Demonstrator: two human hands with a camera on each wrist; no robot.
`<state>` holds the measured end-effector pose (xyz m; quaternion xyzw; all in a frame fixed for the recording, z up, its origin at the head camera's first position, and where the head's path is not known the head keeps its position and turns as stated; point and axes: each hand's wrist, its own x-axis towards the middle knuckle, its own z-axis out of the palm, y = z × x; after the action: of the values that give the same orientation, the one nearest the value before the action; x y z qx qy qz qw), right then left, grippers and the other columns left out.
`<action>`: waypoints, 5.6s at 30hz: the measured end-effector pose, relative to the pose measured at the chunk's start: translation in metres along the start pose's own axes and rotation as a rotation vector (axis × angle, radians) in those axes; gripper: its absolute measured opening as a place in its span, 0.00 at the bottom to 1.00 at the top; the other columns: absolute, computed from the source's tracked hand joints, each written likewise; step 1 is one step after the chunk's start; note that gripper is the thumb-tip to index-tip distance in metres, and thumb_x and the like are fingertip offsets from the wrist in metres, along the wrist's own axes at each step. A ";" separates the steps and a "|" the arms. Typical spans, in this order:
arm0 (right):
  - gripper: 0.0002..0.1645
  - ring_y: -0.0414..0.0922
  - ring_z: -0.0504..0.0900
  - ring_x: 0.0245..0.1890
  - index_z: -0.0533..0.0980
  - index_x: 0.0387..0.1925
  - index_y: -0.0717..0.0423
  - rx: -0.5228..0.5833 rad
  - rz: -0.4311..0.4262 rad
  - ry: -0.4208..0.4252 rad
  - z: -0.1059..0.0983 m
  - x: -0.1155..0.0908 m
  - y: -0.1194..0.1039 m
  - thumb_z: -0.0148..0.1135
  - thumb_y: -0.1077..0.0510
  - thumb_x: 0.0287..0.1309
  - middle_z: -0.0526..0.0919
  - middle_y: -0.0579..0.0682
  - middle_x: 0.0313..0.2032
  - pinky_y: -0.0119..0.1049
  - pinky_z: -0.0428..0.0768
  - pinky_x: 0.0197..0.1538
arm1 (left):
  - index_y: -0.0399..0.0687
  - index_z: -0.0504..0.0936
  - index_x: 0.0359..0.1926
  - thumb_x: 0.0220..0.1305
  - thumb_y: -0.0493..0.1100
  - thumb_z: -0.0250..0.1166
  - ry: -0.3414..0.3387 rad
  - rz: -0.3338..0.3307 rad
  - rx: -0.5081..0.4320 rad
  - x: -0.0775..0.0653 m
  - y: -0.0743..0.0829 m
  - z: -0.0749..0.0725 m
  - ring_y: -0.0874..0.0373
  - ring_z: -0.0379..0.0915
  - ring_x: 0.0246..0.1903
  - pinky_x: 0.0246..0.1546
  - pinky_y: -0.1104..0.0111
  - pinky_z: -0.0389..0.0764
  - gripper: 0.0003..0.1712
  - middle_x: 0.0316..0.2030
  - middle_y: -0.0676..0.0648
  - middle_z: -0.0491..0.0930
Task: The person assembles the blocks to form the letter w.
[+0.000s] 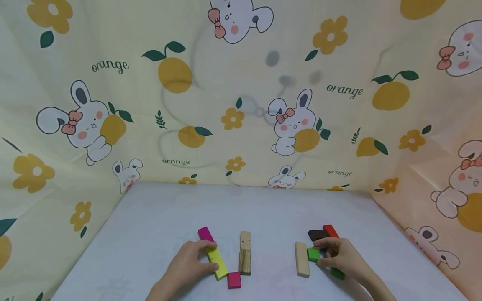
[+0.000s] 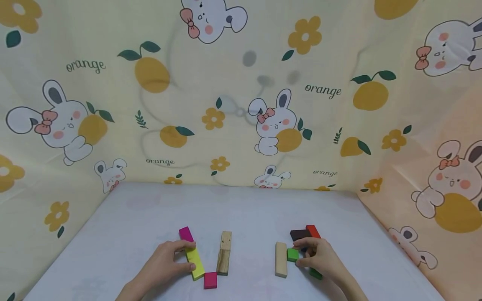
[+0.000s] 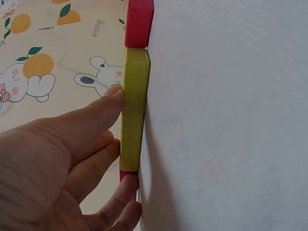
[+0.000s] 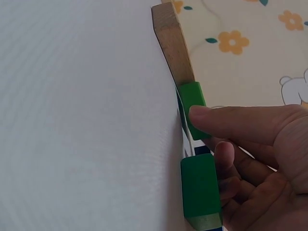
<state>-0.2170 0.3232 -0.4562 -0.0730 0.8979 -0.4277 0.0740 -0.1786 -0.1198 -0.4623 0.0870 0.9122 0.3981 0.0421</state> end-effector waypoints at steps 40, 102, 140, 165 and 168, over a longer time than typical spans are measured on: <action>0.34 0.47 0.74 0.31 0.79 0.53 0.60 0.183 0.072 0.143 0.005 -0.011 -0.027 0.81 0.58 0.41 0.78 0.59 0.37 0.33 0.74 0.27 | 0.53 0.84 0.51 0.47 0.52 0.79 0.007 -0.011 0.003 0.002 0.000 0.001 0.53 0.70 0.47 0.52 0.47 0.75 0.28 0.46 0.56 0.80; 0.26 0.47 0.73 0.29 0.80 0.49 0.59 0.123 -0.181 -0.231 0.094 0.127 -0.078 0.77 0.67 0.45 0.82 0.51 0.44 0.35 0.72 0.32 | 0.53 0.83 0.52 0.47 0.51 0.79 0.016 -0.011 -0.003 0.000 0.000 0.000 0.50 0.71 0.51 0.54 0.45 0.72 0.29 0.47 0.55 0.80; 0.29 0.49 0.79 0.34 0.77 0.55 0.62 0.089 -0.229 -0.235 0.071 0.117 -0.075 0.75 0.61 0.51 0.82 0.55 0.49 0.37 0.78 0.37 | 0.53 0.84 0.52 0.47 0.52 0.79 0.007 -0.006 0.007 0.001 0.001 -0.002 0.51 0.71 0.50 0.53 0.45 0.74 0.28 0.48 0.54 0.80; 0.23 0.51 0.78 0.46 0.78 0.54 0.62 0.187 -0.074 0.132 -0.037 -0.008 -0.009 0.69 0.54 0.60 0.80 0.60 0.52 0.36 0.79 0.46 | 0.52 0.84 0.52 0.48 0.51 0.79 0.013 0.023 0.011 -0.003 0.000 -0.001 0.53 0.69 0.47 0.52 0.48 0.75 0.28 0.46 0.55 0.80; 0.24 0.53 0.79 0.45 0.77 0.55 0.62 0.149 -0.051 0.113 -0.050 -0.010 0.008 0.68 0.55 0.61 0.80 0.61 0.52 0.37 0.80 0.45 | 0.52 0.84 0.52 0.48 0.51 0.79 0.016 0.032 0.010 -0.002 0.001 -0.001 0.52 0.70 0.47 0.52 0.48 0.75 0.28 0.46 0.56 0.80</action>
<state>-0.2177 0.3679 -0.4311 -0.0660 0.8641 -0.4986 0.0173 -0.1767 -0.1205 -0.4613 0.0986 0.9130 0.3949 0.0278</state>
